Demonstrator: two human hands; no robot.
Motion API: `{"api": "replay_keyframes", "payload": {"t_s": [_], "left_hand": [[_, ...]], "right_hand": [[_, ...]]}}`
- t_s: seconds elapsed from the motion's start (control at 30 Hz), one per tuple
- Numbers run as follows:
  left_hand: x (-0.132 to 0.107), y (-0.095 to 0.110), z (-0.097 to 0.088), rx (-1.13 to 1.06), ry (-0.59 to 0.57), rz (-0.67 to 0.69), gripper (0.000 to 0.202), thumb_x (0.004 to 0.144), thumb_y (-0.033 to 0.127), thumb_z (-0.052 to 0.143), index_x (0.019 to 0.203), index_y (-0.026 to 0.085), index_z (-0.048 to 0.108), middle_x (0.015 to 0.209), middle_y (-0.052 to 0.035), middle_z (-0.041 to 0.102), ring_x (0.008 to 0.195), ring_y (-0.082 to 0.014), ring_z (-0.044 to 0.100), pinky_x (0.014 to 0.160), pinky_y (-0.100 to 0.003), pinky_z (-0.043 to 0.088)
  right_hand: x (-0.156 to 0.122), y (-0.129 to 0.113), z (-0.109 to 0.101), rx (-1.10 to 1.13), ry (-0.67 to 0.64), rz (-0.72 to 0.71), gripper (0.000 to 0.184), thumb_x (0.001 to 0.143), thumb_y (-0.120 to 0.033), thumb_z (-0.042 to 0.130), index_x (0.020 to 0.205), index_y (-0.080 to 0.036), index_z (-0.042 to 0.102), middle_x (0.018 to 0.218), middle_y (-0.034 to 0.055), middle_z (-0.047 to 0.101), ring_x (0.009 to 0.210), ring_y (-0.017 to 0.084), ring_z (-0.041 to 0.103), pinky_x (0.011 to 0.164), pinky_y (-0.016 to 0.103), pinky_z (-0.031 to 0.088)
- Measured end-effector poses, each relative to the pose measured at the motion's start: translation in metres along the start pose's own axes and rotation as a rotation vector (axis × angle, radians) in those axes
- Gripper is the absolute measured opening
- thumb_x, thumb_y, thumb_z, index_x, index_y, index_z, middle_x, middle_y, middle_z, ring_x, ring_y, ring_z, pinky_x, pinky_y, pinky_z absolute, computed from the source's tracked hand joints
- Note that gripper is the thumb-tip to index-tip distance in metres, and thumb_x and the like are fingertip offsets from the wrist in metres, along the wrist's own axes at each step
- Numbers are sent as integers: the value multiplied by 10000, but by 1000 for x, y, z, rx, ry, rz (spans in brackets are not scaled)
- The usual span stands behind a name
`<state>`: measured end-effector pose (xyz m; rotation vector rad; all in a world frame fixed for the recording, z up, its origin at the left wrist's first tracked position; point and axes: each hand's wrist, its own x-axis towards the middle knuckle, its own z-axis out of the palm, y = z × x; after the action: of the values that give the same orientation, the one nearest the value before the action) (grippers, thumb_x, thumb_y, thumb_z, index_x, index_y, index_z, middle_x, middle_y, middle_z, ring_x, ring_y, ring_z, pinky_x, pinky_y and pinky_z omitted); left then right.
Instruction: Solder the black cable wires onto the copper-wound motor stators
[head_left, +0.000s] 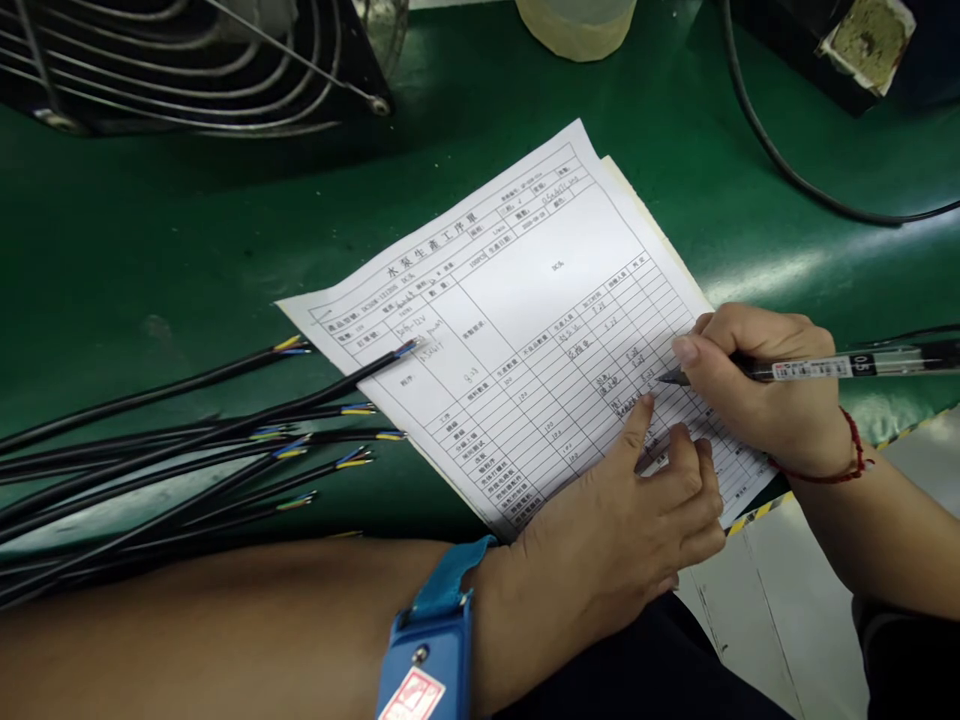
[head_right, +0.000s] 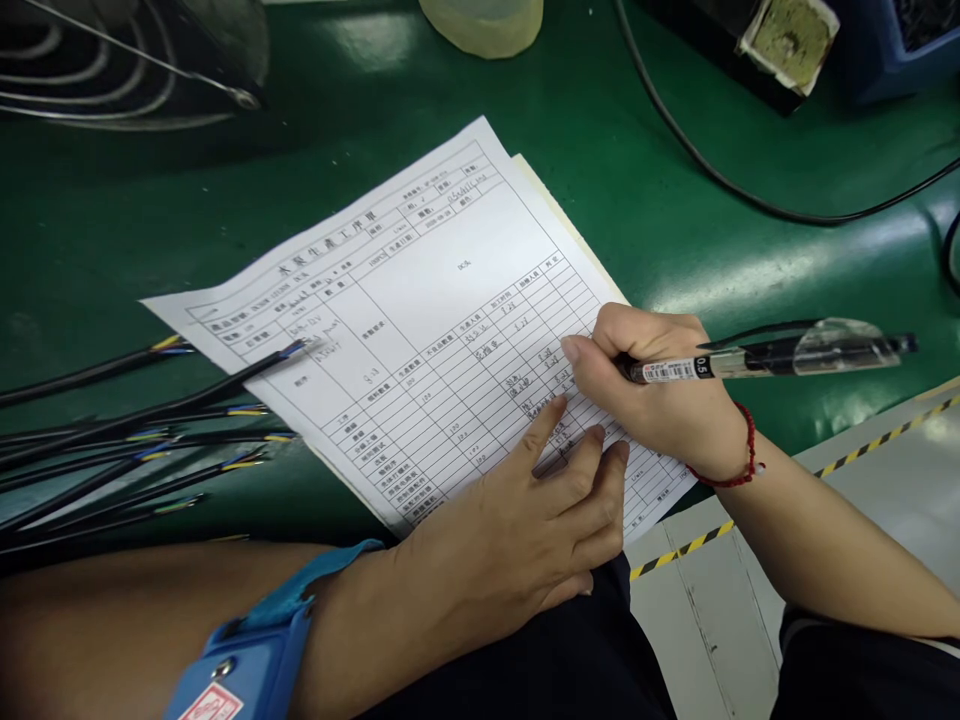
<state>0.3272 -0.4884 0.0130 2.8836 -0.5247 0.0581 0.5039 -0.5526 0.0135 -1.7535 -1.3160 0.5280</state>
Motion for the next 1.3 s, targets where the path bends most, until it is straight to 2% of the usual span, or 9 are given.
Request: {"api": "replay_keyframes", "payload": {"t_s": [0.37,0.6,0.77,0.9,1.07,1.17,1.3], "left_hand": [[1,3,0,-10,-2,-3,444,987,487,472,1346,259,601,1479,-79,530,1310,-331,441,1092,-631,380],[1,2,0,-11,-6,2,454,993,467,465,1372,248,586,1483,-90,522,1311,-340,440,1084,-638,362],[0,3,1,-28,2,-7,447,994,463,467,1363,243,589,1472,-91,528,1316,-339,435,1095,-639,353],[0,2,1,-21,0,-2,456,994,467,464,1374,245,582,1473,-90,528,1312,-336,441,1093,-638,369],[0,1,0,0,-1,-4,478,1001,462,439,1410,242,552,1484,-90,521,1301,-326,457,1091,-634,390],[0,4,0,35,-4,-15,494,1007,435,412,1436,223,536,1515,-93,497,1308,-318,468,1105,-595,403],[-1,12,-1,103,-24,-24,503,1002,411,387,1430,215,563,1500,-97,527,1316,-315,502,1135,-534,402]], "right_hand": [[0,0,-2,-9,-22,-13,391,885,-125,620,577,-204,393,496,-65,385,444,61,324,383,229,263],[1,0,-1,-12,9,-9,391,895,-145,627,581,-206,401,504,-62,376,451,64,332,386,237,263],[0,1,-2,-10,-30,-12,384,899,-142,611,583,-205,402,506,-63,378,455,63,334,390,238,268],[0,3,-1,8,3,-14,389,894,-147,632,582,-208,408,512,-63,379,451,65,326,386,244,259],[1,6,0,91,88,33,401,928,-191,649,594,-213,428,544,-49,428,474,81,352,414,269,282],[3,6,-2,94,145,50,379,924,-241,681,608,-214,472,562,-42,477,499,89,414,444,268,319],[2,0,-8,123,58,114,263,859,-231,742,681,-217,549,614,-34,560,524,96,483,450,249,365]]}}
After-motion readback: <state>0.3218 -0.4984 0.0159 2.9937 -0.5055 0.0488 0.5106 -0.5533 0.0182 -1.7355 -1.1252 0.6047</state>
